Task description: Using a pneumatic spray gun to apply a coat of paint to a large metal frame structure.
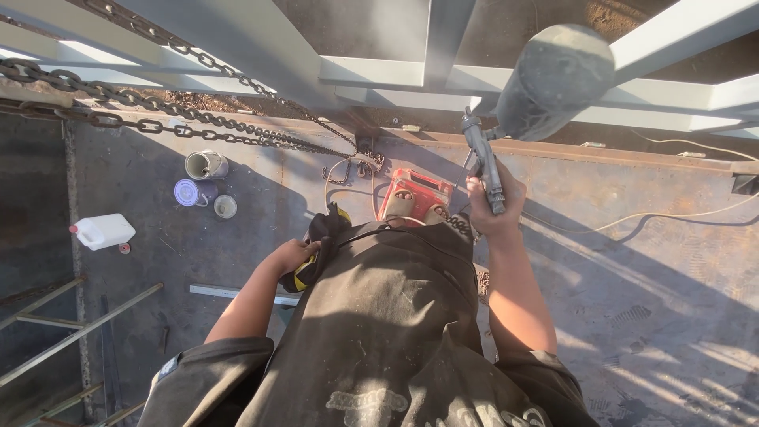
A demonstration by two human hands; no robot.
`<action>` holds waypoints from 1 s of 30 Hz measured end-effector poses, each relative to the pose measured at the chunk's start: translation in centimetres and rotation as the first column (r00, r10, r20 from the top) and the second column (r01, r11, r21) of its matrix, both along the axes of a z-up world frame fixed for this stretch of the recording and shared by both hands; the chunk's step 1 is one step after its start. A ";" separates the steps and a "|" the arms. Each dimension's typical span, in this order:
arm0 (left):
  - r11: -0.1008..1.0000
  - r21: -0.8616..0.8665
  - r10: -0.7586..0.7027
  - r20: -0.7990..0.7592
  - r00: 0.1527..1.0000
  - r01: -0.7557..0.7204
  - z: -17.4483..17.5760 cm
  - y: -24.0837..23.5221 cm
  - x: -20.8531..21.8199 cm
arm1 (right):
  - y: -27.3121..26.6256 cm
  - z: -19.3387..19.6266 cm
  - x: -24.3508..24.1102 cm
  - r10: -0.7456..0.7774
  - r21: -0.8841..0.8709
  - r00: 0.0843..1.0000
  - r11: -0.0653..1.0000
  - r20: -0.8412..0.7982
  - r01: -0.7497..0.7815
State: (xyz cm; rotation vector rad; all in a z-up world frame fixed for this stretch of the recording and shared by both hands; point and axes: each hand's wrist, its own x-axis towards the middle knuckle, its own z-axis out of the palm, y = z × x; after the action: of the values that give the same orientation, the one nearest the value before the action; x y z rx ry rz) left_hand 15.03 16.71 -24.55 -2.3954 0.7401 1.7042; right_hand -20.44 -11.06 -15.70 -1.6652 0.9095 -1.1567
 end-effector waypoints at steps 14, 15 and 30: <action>0.994 -0.041 0.092 -0.103 0.990 -0.096 -1.8 -1.4 -0.7 | -1.4 15.4 0.2 0.037 -0.432 0.999 0.902 0.023 -0.023; 0.995 -0.041 0.087 -0.105 0.991 -0.091 -1.6 -1.5 -0.8 | -1.4 15.3 0.1 0.035 -0.427 0.999 0.904 0.022 -0.022; 0.999 -0.017 0.046 -0.085 0.995 -0.048 0.3 -1.8 -0.3 | -0.1 4.6 -1.4 0.024 -0.075 0.999 0.997 -0.022 -0.025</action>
State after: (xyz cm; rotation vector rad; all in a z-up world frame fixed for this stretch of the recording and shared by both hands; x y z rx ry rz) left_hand 14.71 14.86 -24.25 -2.3847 0.7203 1.8346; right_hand -21.86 -11.12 -11.09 -1.7475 0.8654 -1.1722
